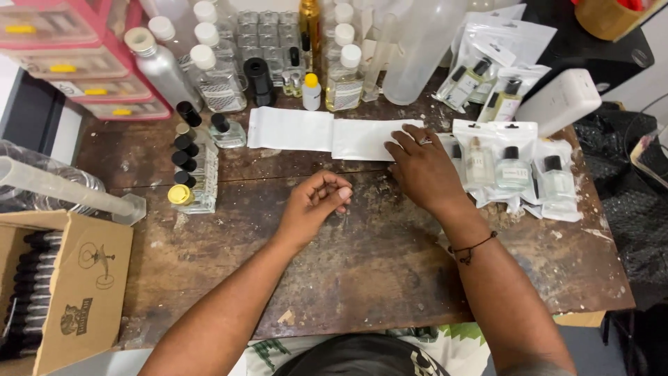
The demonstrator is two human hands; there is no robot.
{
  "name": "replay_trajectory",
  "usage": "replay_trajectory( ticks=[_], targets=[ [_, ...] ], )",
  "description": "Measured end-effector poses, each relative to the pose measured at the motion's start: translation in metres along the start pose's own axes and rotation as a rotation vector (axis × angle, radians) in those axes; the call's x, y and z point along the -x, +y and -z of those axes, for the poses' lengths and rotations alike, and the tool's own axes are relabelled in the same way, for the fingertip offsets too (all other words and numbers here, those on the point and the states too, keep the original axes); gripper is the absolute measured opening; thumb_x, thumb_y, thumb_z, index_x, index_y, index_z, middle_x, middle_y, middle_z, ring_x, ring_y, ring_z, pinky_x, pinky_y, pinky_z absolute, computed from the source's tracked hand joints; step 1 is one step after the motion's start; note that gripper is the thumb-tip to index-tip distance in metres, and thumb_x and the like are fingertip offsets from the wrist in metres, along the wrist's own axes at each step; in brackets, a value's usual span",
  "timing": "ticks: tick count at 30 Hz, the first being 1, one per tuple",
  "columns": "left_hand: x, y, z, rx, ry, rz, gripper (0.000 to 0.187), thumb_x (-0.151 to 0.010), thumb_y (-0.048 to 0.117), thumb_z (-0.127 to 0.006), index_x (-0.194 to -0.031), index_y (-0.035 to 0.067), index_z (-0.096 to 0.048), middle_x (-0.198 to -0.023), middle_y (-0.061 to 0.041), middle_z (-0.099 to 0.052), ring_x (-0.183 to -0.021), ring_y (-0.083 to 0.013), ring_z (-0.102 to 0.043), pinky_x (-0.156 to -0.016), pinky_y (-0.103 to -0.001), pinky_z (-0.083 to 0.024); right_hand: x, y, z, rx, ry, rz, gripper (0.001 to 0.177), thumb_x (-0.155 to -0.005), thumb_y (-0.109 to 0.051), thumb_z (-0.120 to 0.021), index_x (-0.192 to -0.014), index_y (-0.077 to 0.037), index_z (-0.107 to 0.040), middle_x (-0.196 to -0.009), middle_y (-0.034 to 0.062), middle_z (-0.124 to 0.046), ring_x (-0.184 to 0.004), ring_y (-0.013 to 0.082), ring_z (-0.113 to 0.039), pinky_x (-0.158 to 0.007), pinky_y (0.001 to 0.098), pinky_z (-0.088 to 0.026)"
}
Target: Packaging small perfume bottles into individual white pouches on a wooden workbench.
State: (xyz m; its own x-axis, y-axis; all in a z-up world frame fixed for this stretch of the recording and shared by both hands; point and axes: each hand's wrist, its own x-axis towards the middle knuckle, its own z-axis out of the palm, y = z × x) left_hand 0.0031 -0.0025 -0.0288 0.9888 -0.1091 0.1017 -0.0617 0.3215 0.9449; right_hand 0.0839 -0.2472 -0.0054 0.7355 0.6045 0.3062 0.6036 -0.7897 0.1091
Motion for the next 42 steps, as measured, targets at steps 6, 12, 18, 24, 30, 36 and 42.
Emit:
replay_trajectory(
  ticks=[6,12,18,24,30,36,42],
  targets=[
    [0.0,0.002,-0.002,-0.003,0.006,0.023,0.017,-0.094,0.011,-0.074,-0.104,-0.003,-0.07,-0.09,-0.012,-0.069,-0.087,-0.0172,-0.071,-0.072,-0.03,-0.063,0.005,0.005,-0.024,0.067,0.157,0.124,0.018,-0.1,-0.017,-0.063,-0.11,-0.011,-0.076,-0.109,0.0075,-0.077,-0.117,0.0271,-0.07,-0.098,0.0409,-0.051],
    [0.0,0.0,-0.003,-0.052,-0.012,0.027,0.018,-0.095,0.014,-0.074,-0.103,-0.002,-0.071,-0.09,-0.013,-0.07,-0.088,-0.0185,-0.071,-0.072,-0.032,-0.064,0.001,0.012,-0.042,0.11,0.357,0.156,0.008,-0.097,-0.016,-0.067,-0.099,-0.012,-0.074,-0.094,0.0056,-0.075,-0.099,0.0232,-0.074,-0.096,0.0393,-0.052],
    [-0.001,0.006,-0.001,-0.051,0.003,0.043,0.017,-0.095,0.014,-0.075,-0.103,-0.001,-0.071,-0.089,-0.011,-0.07,-0.087,-0.0161,-0.07,-0.073,-0.03,-0.063,0.002,0.005,-0.043,-0.006,0.44,0.125,0.007,-0.096,-0.016,-0.072,-0.091,-0.012,-0.074,-0.084,0.0041,-0.072,-0.088,0.0236,-0.073,-0.088,0.0382,-0.053],
    [-0.005,0.005,0.002,-0.071,0.019,0.035,0.019,-0.096,0.016,-0.074,-0.103,-0.001,-0.071,-0.087,-0.013,-0.071,-0.086,-0.0162,-0.071,-0.073,-0.03,-0.064,0.008,0.001,-0.035,-0.185,0.378,0.013,0.005,-0.093,-0.017,-0.079,-0.092,-0.012,-0.079,-0.093,0.0026,-0.077,-0.1,0.0237,-0.075,-0.091,0.0383,-0.052],
    [-0.004,0.01,0.005,-0.104,0.069,0.003,0.017,-0.095,0.014,-0.075,-0.105,0.0,-0.071,-0.089,-0.013,-0.071,-0.084,-0.015,-0.072,-0.069,-0.027,-0.064,-0.002,-0.005,-0.008,-0.093,0.614,0.114,0.002,-0.091,-0.005,-0.078,-0.092,-0.005,-0.077,-0.091,0.009,-0.074,-0.089,0.029,-0.073,-0.087,0.0432,-0.055],
    [-0.003,0.023,0.003,-0.08,0.228,0.048,0.034,-0.103,0.02,-0.061,-0.127,-0.003,-0.054,-0.111,-0.028,-0.062,-0.094,-0.0284,-0.065,-0.072,-0.033,-0.063,-0.003,-0.027,0.015,-0.076,0.805,0.316,0.005,-0.093,-0.003,-0.076,-0.088,-0.003,-0.079,-0.091,0.0116,-0.076,-0.087,0.0289,-0.072,-0.085,0.0472,-0.059],
    [-0.005,0.055,0.016,-0.689,0.237,-0.368,0.055,-0.09,0.03,-0.082,-0.128,-0.001,-0.058,-0.128,-0.025,-0.054,-0.124,-0.0465,-0.054,-0.098,-0.053,-0.051,0.003,-0.051,0.01,-0.08,0.869,0.528,0.021,-0.092,-0.004,-0.077,-0.073,-0.009,-0.07,-0.083,0.0088,-0.075,-0.082,0.0278,-0.075,-0.078,0.0465,-0.062]
  ],
)
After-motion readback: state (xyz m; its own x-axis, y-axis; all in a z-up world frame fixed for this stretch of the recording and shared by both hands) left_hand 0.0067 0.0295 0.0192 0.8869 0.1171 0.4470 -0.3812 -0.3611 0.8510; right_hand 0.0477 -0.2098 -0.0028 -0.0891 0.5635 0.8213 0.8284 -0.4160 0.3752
